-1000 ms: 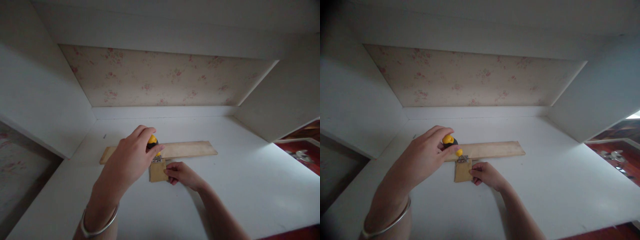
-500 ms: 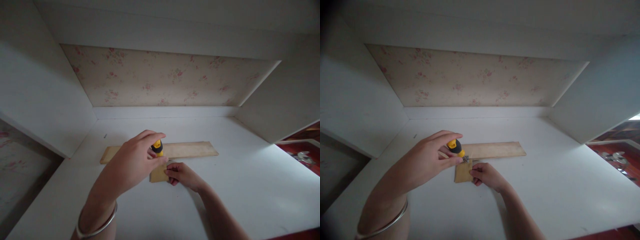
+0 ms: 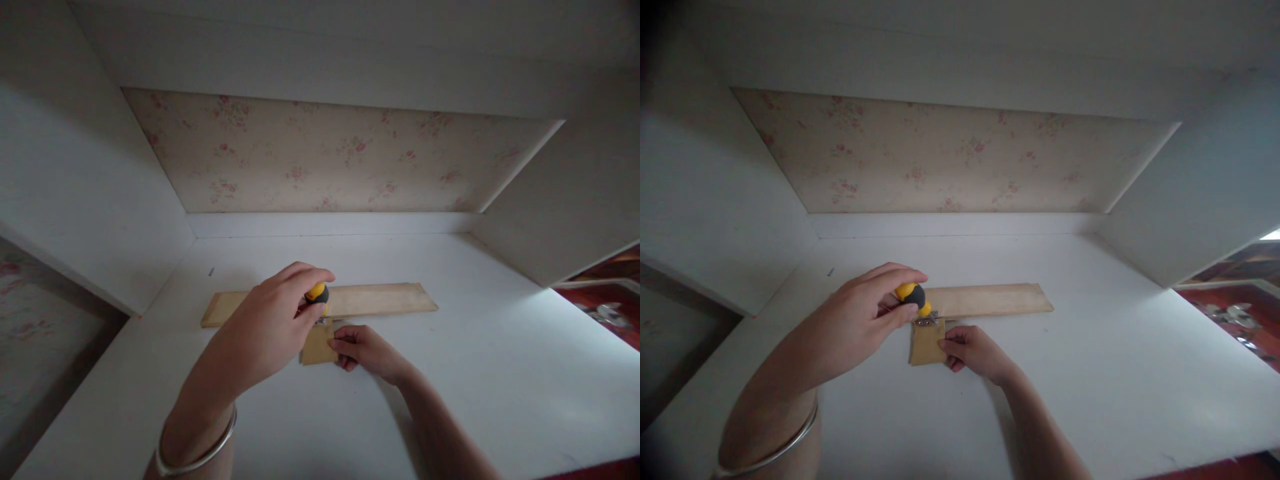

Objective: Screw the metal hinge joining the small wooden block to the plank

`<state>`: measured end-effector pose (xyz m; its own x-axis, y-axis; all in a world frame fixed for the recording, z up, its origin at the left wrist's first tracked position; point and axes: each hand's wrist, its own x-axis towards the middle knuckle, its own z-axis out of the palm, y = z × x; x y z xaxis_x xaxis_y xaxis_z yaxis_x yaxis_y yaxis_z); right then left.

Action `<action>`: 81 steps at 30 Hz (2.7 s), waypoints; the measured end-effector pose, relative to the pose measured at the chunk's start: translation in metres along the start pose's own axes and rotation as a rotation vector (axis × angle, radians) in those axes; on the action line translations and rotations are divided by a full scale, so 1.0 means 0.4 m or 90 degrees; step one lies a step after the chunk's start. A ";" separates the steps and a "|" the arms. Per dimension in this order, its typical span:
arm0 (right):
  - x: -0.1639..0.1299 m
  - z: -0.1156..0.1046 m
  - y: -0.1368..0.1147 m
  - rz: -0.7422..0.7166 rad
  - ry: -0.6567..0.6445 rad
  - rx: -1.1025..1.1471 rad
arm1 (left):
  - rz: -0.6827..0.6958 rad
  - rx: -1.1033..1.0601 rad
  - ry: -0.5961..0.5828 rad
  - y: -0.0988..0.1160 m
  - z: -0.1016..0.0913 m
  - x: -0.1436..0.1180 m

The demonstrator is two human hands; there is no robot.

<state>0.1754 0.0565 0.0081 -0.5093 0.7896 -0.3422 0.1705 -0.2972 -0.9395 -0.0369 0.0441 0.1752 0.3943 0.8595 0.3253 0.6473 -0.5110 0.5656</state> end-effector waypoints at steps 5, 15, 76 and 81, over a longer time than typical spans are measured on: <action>-0.002 0.000 -0.002 0.012 -0.004 -0.006 | -0.035 0.075 0.054 -0.005 0.001 0.007; -0.006 0.016 -0.004 0.036 0.042 0.076 | 0.007 0.109 0.023 -0.001 0.006 0.005; -0.007 0.053 0.000 -0.010 -0.012 0.300 | 0.055 0.098 0.067 0.001 0.020 0.027; -0.008 0.052 -0.002 -0.014 -0.026 0.321 | 0.120 0.044 -0.010 -0.011 0.012 0.025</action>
<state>0.1591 0.0431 0.0102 -0.5421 0.7799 -0.3128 -0.2642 -0.5116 -0.8176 -0.0326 0.0550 0.1724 0.5230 0.7482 0.4082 0.6039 -0.6633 0.4419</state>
